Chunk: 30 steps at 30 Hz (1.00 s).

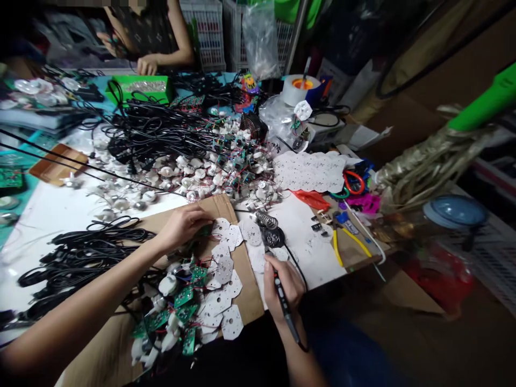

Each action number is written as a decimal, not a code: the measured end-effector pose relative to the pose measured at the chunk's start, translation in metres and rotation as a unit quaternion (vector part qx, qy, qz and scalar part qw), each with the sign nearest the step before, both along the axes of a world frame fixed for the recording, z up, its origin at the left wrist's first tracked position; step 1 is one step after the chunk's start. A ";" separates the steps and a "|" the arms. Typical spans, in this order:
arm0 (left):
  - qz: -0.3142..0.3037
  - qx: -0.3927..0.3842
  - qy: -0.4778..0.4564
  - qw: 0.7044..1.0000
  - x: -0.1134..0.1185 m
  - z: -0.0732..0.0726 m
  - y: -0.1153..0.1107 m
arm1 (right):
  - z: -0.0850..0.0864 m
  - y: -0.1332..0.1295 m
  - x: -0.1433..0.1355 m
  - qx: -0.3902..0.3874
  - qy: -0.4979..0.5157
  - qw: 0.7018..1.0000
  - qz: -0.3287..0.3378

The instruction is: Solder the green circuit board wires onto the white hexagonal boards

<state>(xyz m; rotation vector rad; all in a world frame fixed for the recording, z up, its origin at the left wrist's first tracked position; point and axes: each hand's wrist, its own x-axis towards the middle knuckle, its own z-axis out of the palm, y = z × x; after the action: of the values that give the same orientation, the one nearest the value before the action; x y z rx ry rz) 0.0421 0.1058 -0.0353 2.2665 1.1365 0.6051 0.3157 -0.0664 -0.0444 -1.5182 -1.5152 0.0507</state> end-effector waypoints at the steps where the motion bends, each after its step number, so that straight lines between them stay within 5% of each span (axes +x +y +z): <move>1: -0.005 0.009 0.012 1.000 -0.001 -0.001 -0.001 | 0.001 0.000 -0.003 0.002 0.002 1.000 0.012; 7: 0.042 0.049 0.081 0.995 -0.009 0.009 -0.003 | 0.004 0.009 -0.027 0.039 0.021 0.995 0.089; 12: -0.006 -0.038 0.036 0.999 -0.006 0.016 -0.001 | 0.003 0.021 -0.048 0.013 0.062 0.990 0.123; 18: 0.017 -0.105 -0.012 0.994 -0.001 0.008 -0.002 | -0.006 0.031 -0.061 -0.032 0.109 0.988 0.107; 30: 0.087 -0.043 0.016 0.995 -0.001 -0.012 -0.005 | -0.011 0.034 -0.068 -0.069 0.140 0.981 0.116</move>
<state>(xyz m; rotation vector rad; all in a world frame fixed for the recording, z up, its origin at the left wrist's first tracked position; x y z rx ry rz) 0.0414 0.1009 -0.0471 2.1268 1.3596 0.5773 0.2477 -0.0321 -0.0553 -1.3686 -1.4739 0.4953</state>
